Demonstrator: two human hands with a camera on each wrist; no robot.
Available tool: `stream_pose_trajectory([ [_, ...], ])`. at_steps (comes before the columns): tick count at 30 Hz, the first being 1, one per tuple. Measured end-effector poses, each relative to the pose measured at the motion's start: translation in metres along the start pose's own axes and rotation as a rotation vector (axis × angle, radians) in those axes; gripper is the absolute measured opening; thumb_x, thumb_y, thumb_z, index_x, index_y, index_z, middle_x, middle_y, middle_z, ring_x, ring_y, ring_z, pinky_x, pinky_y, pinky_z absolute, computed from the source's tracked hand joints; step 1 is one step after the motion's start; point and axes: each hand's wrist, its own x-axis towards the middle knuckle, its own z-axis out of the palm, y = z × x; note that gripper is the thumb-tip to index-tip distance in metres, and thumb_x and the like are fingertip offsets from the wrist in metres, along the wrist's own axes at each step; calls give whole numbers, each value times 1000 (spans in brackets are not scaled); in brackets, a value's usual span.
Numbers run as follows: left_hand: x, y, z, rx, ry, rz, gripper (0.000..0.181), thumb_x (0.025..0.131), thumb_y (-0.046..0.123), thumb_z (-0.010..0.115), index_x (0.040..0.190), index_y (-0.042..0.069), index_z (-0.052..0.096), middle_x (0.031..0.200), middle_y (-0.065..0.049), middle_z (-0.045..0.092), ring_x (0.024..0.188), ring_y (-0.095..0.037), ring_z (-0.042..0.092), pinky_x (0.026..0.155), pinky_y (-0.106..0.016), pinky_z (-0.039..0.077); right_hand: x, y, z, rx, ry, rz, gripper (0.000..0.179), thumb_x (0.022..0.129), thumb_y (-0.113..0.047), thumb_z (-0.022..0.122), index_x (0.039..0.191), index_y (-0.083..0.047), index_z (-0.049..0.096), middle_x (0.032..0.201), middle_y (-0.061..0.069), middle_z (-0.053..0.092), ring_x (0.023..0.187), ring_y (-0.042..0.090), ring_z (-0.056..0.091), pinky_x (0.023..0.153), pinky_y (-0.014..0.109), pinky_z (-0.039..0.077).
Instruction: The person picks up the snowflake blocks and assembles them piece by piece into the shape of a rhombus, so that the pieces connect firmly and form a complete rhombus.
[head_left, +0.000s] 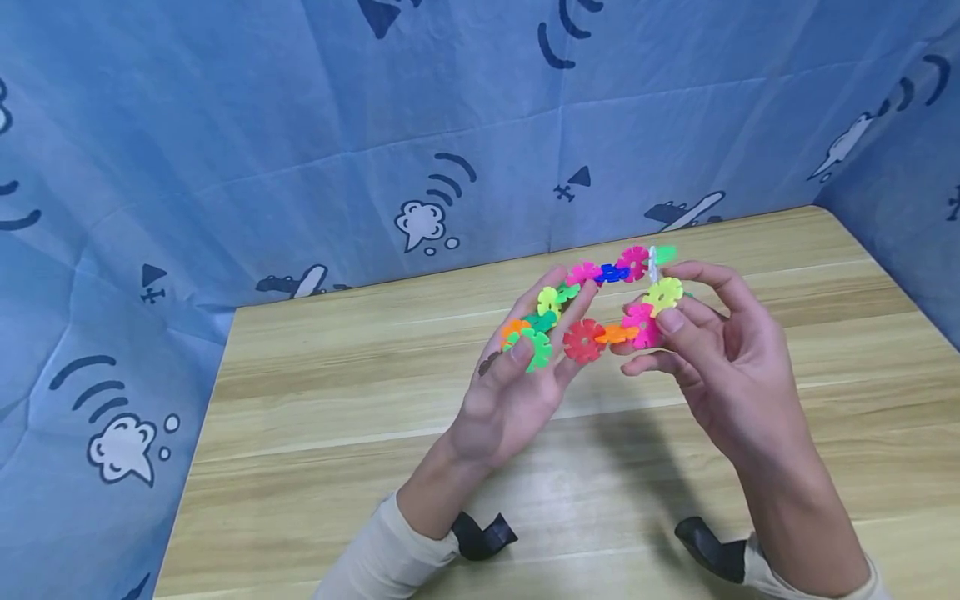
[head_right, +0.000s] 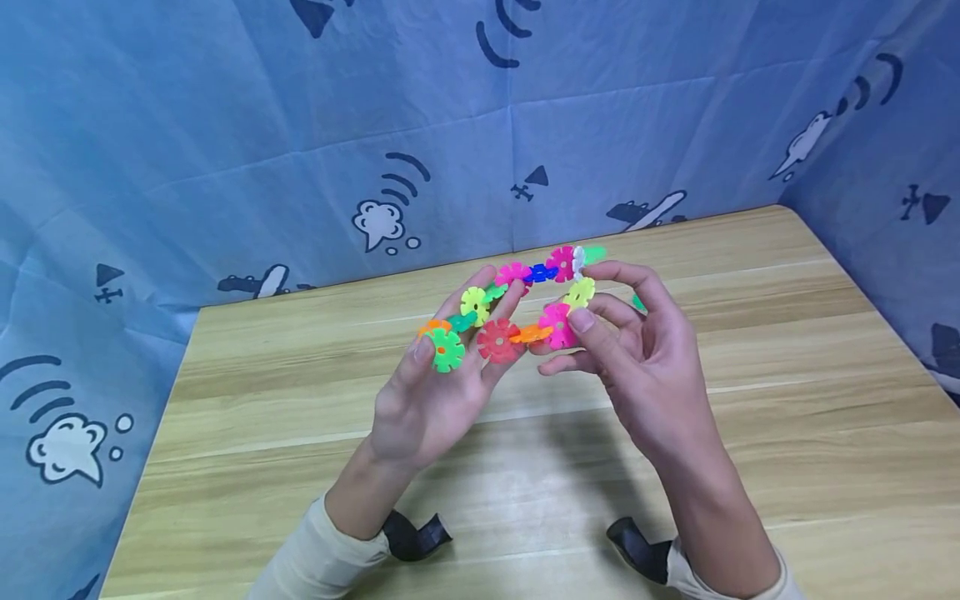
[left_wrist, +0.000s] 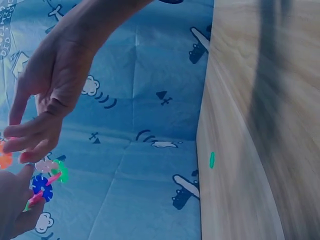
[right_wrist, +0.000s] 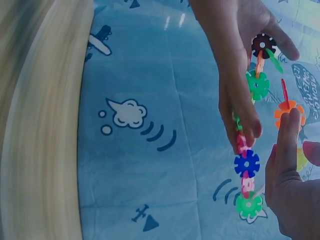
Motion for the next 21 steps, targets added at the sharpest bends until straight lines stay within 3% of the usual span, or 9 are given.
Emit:
stream_pose_trajectory([
  [4,0,-2,0,35,-3,2,116,95,55,76,170,1,6,182,-14,8,170,-31,7,125,-21,41,-2,-2,2,-9,-8,11,45,103,23,41,144,6,47,100,16,78,80,29,80,72,43,69],
  [6,0,-3,0,88,-29,35,115,97,54,74,170,0,4,182,-14,5,171,-32,5,134,-29,31,-2,-3,1,4,-15,18,45,103,23,41,144,6,47,104,18,79,82,29,81,72,42,69],
  [9,0,-5,-3,260,-72,116,110,100,53,69,169,-2,3,181,-15,5,171,-33,6,139,-47,21,-2,-3,-3,99,-45,18,45,102,25,41,145,11,44,113,27,77,85,36,81,74,45,69],
  [11,1,-6,-3,385,-95,179,107,102,52,66,168,-3,2,181,-16,4,170,-33,7,138,-56,19,-3,-5,-6,75,-40,34,45,102,24,42,145,10,46,114,26,78,86,35,82,75,45,69],
  [13,1,-7,-3,481,-109,225,106,102,52,65,168,-3,2,181,-16,4,170,-32,9,137,-54,24,-3,-8,-7,35,-37,49,45,102,24,43,145,10,47,114,24,78,86,33,82,75,45,68],
  [17,1,-6,0,566,-144,268,110,101,51,68,168,-1,-1,181,-14,0,171,-29,5,137,-50,24,-4,-14,-8,-64,-40,80,46,102,24,45,146,9,48,111,20,79,87,29,82,75,46,68],
  [21,1,-6,2,669,-167,309,115,99,53,69,168,-1,-5,181,-13,-3,171,-28,2,138,-53,21,-4,-19,-9,-111,-63,103,48,101,26,45,146,10,49,106,16,79,86,27,82,76,47,67],
])
